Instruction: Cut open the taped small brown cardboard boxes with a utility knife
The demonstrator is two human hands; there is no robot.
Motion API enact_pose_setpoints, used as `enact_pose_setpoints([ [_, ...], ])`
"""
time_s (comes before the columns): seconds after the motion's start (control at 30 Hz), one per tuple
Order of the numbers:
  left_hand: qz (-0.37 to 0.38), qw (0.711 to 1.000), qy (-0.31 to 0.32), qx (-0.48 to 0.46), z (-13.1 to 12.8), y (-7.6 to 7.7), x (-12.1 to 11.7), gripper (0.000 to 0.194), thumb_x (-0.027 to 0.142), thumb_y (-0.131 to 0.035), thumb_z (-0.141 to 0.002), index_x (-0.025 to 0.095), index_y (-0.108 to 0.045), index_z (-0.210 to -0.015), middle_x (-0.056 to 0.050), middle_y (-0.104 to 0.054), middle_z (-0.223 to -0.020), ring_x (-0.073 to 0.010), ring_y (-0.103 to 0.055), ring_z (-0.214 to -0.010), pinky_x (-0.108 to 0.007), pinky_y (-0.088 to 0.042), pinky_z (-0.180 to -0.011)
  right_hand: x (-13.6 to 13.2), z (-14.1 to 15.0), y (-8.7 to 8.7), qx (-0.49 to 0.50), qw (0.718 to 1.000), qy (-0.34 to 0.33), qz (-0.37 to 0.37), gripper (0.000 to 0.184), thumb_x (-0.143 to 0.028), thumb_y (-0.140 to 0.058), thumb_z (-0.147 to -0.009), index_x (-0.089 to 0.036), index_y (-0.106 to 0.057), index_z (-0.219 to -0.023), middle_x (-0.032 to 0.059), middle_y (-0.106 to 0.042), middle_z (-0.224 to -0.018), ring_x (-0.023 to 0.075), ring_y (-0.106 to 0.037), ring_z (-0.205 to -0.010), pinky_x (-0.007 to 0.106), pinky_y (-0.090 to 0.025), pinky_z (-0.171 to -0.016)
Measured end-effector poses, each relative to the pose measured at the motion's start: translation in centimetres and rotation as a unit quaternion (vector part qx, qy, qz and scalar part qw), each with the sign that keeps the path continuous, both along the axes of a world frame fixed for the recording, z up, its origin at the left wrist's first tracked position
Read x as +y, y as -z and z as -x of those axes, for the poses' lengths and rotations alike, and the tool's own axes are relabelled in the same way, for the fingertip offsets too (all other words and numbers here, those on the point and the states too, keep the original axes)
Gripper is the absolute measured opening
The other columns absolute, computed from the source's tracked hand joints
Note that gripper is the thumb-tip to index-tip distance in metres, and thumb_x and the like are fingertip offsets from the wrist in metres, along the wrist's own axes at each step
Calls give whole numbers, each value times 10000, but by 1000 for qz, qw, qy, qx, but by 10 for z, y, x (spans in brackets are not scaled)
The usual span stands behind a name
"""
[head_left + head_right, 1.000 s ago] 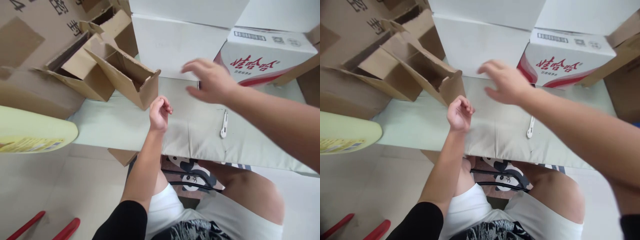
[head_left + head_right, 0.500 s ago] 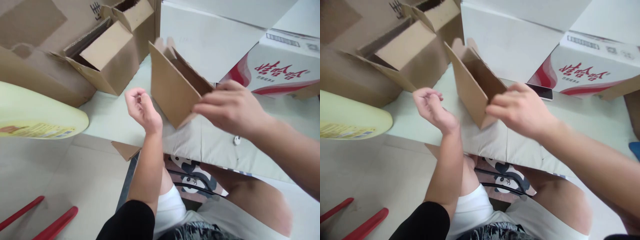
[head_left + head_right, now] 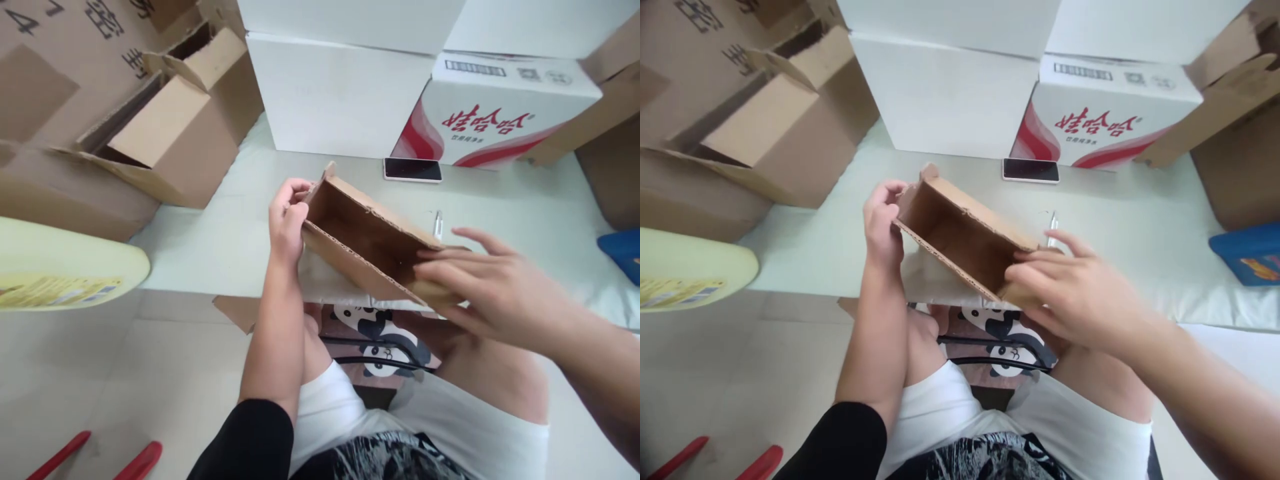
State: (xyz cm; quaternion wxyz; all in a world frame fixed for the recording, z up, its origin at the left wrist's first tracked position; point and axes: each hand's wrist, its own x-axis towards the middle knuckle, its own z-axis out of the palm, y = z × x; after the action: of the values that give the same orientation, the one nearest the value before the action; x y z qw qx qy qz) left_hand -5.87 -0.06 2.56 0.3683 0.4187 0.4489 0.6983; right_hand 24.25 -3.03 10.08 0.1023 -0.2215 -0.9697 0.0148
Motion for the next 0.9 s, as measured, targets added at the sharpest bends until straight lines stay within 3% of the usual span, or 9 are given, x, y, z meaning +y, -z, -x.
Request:
enact_pose_setpoints([
  [0.1, -8, 1000, -19, 1, 1, 7, 3, 243, 411, -651, -775, 217, -706, -911, -57, -704, -937, -226, -651, -913, -320, -526, -802, 16, -21, 11, -7, 996, 91, -18, 239, -433, -592, -992, -259, -620, -1153, 171, -752, -1326, 421, -668, -1345, 695, -486, -1120],
  [0.17, -11, 1000, -8, 10, 0, 10, 4, 271, 442, -631, -768, 222, -717, -900, -71, -743, -1044, -261, -681, -1034, -346, -552, -886, 24, -26, 17, -6, 992, 122, -17, 316, -536, -634, -956, -253, -650, -1096, 195, -664, -1473, 482, -561, -1454, 697, -536, -1061],
  [0.2, -14, 1000, 2, 21, -2, 11, 4, 275, 446, -615, -772, 224, -730, -886, -75, -758, -1080, -278, -683, -1098, -364, -556, -947, 27, -26, 19, -8, 991, 130, -13, 337, -556, -637, -951, -243, -664, -1073, 208, -621, -1528, 488, -581, -1427, 678, -571, -1012],
  [0.33, -14, 996, 7, 93, -7, 10, 6, 338, 465, -542, -870, 242, -784, -799, -66, -798, -949, -294, -653, -1253, -415, -468, -1186, 40, -20, 16, -27, 990, 141, 18, 409, -566, -653, -943, -210, -704, -1137, 268, -490, -1642, 407, -771, -1089, 553, -654, -770],
  [0.43, 8, 994, -19, 104, -7, 9, 8, 397, 468, -516, -926, 257, -781, -719, -54, -789, -838, -275, -682, -1181, -408, -460, -1195, 48, -20, 7, 19, 993, 95, 60, 465, -581, -708, -899, -248, -705, -1223, 209, -558, -1607, 423, -740, -1211, 544, -668, -819],
  [0.53, -4, 995, -13, 102, -7, 10, 9, 412, 466, -508, -929, 255, -774, -696, -49, -777, -806, -252, -704, -1024, -396, -469, -1183, 51, -24, -5, 38, 991, 55, 117, 360, -412, -679, -881, -286, -680, -1218, 145, -646, -1531, 415, -661, -1368, 528, -669, -896],
  [0.63, -8, 995, -15, 94, -7, 12, 11, 448, 536, -517, -921, 248, -756, -674, -57, -749, -784, -248, -701, -1000, -383, -473, -1179, 56, -25, -11, 31, 982, 67, 175, 313, -274, -600, -850, -289, -650, -1159, 121, -654, -1525, 379, -700, -1316, 434, -670, -754],
  [0.8, -8, 996, -15, 84, -7, 17, 16, 620, 776, -543, -896, 235, -750, -676, -62, -718, -763, -230, -698, -903, -386, -472, -1185, 66, -1, 14, 80, 979, 98, 157, 213, -270, -558, -964, -259, -639, -1161, 156, -610, -1551, 244, -772, -966, 402, -633, -750],
  [0.9, -22, 996, 6, 89, -7, 21, 16, 798, 992, -528, -745, 227, -757, -752, -77, -730, -829, -248, -700, -955, -399, -501, -1137, 65, 16, 39, 111, 980, 93, 135, 174, -273, -585, -984, -257, -632, -1150, 150, -652, -1458, 208, -744, -897, 382, -622, -732],
])
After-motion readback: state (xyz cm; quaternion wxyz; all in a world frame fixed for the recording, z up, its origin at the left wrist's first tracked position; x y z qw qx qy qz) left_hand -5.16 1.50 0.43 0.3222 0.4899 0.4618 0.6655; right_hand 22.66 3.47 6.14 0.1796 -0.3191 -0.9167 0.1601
